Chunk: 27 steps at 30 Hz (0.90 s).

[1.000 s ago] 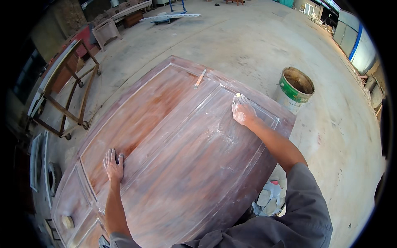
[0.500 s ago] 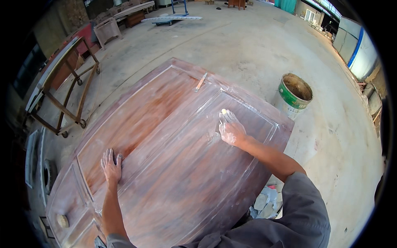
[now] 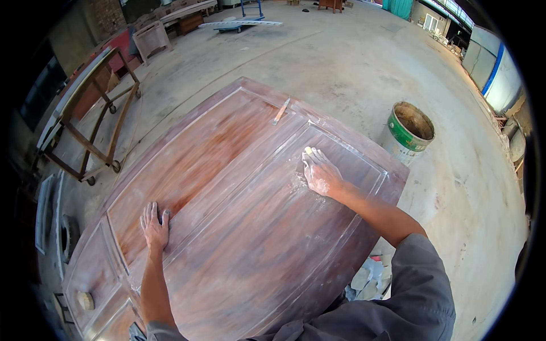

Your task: The person sands a large wooden door lying flat on the floor using a sanding block. They move the block across the surface and along the edges to smooth the wood.

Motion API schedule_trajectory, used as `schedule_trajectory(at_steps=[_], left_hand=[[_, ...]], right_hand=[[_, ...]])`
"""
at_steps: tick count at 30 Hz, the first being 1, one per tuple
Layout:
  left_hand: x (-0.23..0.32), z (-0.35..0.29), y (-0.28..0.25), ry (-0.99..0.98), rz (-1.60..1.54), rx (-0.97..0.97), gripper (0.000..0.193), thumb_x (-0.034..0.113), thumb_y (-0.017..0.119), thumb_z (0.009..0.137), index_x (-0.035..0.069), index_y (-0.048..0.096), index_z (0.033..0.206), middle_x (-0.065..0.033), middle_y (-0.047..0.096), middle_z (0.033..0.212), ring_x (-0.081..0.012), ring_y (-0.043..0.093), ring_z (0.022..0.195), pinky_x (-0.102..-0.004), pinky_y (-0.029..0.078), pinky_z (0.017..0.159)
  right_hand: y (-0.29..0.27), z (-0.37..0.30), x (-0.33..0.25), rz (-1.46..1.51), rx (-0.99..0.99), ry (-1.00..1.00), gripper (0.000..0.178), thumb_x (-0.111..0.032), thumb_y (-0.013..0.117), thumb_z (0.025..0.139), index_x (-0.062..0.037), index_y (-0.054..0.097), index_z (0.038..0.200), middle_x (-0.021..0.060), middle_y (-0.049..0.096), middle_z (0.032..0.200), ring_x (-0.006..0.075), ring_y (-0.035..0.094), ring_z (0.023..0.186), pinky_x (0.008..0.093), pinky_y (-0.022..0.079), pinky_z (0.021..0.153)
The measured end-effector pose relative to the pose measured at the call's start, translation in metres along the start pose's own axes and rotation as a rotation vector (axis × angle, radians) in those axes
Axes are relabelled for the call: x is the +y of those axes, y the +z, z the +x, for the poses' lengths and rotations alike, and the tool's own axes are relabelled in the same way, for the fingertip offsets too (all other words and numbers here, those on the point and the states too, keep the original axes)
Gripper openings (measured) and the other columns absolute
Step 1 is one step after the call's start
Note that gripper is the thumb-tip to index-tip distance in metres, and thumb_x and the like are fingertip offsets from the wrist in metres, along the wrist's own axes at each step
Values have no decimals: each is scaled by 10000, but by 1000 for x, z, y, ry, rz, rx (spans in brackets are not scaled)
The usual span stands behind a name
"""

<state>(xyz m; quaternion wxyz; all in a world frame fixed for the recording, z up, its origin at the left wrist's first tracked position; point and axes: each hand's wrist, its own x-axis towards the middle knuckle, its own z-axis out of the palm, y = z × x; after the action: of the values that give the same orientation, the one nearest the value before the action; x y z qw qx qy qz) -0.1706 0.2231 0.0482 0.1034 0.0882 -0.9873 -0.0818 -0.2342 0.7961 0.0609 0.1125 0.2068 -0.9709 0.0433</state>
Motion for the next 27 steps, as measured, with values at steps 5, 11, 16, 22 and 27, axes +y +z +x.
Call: schedule_trajectory(at_steps=[5, 11, 16, 22, 27], left_hand=[[4, 3, -1, -9, -3, -4, 667, 488, 490, 1023, 48, 429, 1521, -175, 384, 1593, -333, 282, 1511, -485, 153, 1255], [2, -2, -4, -22, 2, -21, 664, 488, 492, 1023, 58, 427, 1525, -168, 385, 1595, -331, 282, 1511, -489, 155, 1254], [5, 0, -2, -13, -6, -12, 662, 481, 499, 1022, 55, 427, 1524, -170, 386, 1593, -337, 285, 1508, -492, 164, 1250], [5, -4, -3, -20, -8, 1, 657, 482, 503, 1018, 57, 440, 1516, -165, 392, 1590, -338, 290, 1505, -489, 171, 1248], [11, 1, -3, -19, -28, 6, 656, 483, 503, 1017, 63, 441, 1518, -164, 391, 1593, -336, 287, 1508, -486, 167, 1250]], right_hand=[[-46, 46, 20, 221, -528, 477, 510, -208, 500, 975, 105, 490, 1377, 329, 495, 1427, 441, 459, 1373, 481, 333, 1182], [3, 6, -17, 76, 51, -76, 523, -215, 490, 973, 123, 505, 1373, 318, 477, 1463, 424, 449, 1395, 456, 320, 1201], [-28, 56, 27, -47, -535, 251, 475, -183, 510, 960, 106, 536, 1335, 322, 487, 1444, 435, 547, 1267, 466, 373, 1146], [-3, 26, -12, 55, -94, -37, 512, -230, 490, 978, 114, 521, 1356, 332, 500, 1427, 444, 463, 1371, 479, 342, 1176], [-29, 72, 18, 118, -421, 432, 423, -196, 515, 953, 68, 588, 1275, 316, 598, 1315, 427, 560, 1286, 480, 426, 1120]])
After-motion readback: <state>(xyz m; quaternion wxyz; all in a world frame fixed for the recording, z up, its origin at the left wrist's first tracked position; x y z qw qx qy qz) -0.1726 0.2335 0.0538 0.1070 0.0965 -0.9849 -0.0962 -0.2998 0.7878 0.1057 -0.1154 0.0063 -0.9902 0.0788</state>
